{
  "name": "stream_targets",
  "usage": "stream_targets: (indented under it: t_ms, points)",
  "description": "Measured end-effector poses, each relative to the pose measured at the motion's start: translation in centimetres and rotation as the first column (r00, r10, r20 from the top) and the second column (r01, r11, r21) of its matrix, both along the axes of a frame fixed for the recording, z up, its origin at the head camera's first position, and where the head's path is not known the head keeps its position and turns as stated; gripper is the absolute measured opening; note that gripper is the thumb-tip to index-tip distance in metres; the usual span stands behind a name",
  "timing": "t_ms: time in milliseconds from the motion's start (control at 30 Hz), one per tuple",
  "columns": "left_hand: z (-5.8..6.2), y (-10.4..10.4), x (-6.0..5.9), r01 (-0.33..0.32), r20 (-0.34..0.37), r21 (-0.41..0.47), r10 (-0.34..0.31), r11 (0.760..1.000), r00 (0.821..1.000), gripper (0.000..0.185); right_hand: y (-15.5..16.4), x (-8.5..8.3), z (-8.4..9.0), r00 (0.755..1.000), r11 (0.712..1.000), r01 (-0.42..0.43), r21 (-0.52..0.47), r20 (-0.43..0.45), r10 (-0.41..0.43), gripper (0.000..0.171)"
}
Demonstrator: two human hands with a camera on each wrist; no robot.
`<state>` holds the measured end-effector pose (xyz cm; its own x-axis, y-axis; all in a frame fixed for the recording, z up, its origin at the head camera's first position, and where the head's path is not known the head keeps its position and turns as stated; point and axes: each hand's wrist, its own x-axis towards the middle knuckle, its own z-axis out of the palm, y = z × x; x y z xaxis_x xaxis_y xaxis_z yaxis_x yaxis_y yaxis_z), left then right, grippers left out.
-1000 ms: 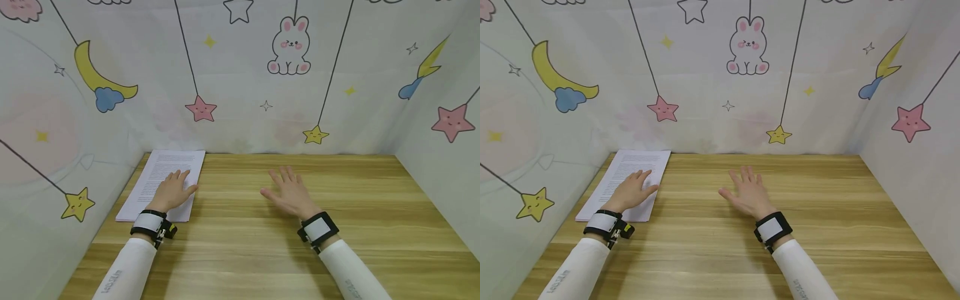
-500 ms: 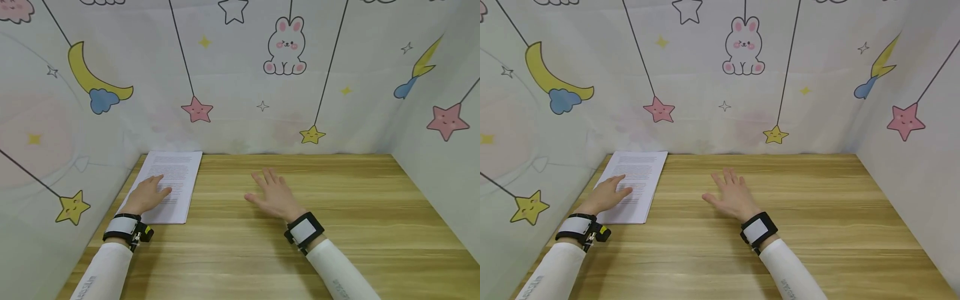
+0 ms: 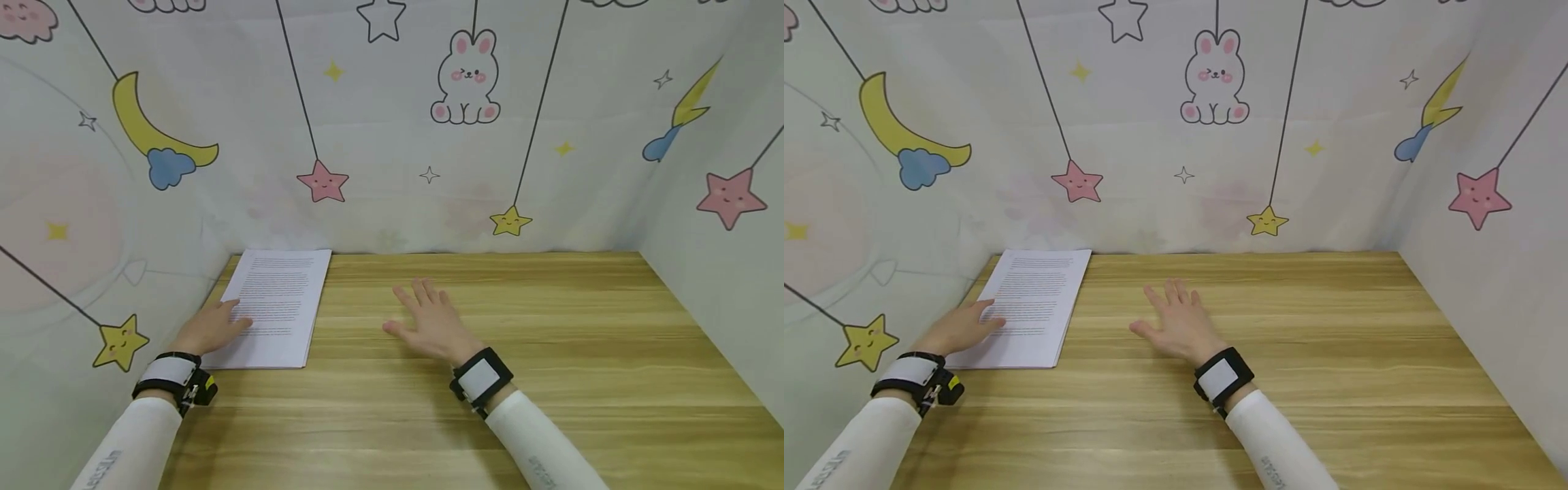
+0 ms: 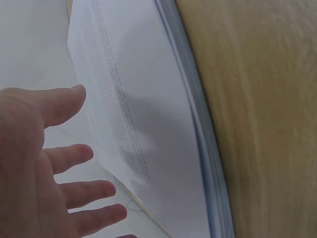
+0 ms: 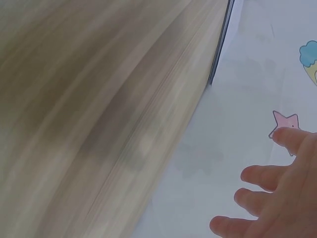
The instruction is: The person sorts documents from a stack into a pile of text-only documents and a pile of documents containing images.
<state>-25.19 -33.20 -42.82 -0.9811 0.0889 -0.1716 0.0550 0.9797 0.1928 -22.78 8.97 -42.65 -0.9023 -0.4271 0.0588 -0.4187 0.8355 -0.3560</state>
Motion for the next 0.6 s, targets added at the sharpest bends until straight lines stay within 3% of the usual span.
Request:
stream_targets:
  t_ms: [367, 600]
  points:
    - [-1.8, -0.8, -0.5, -0.081, 0.055, -0.016, 0.082, 0.997, 0.995, 0.082, -4.3, 0.5, 0.0, 0.996, 0.996, -0.08, 0.036, 0.03, 0.079, 0.081]
    - [-1.6, -0.7, -0.7, -0.125, 0.045, -0.031, 0.126, 0.992, 0.991, 0.091, -5.7, 0.6, -0.4, 0.996, 0.995, -0.091, 0.048, 0.03, 0.089, 0.08]
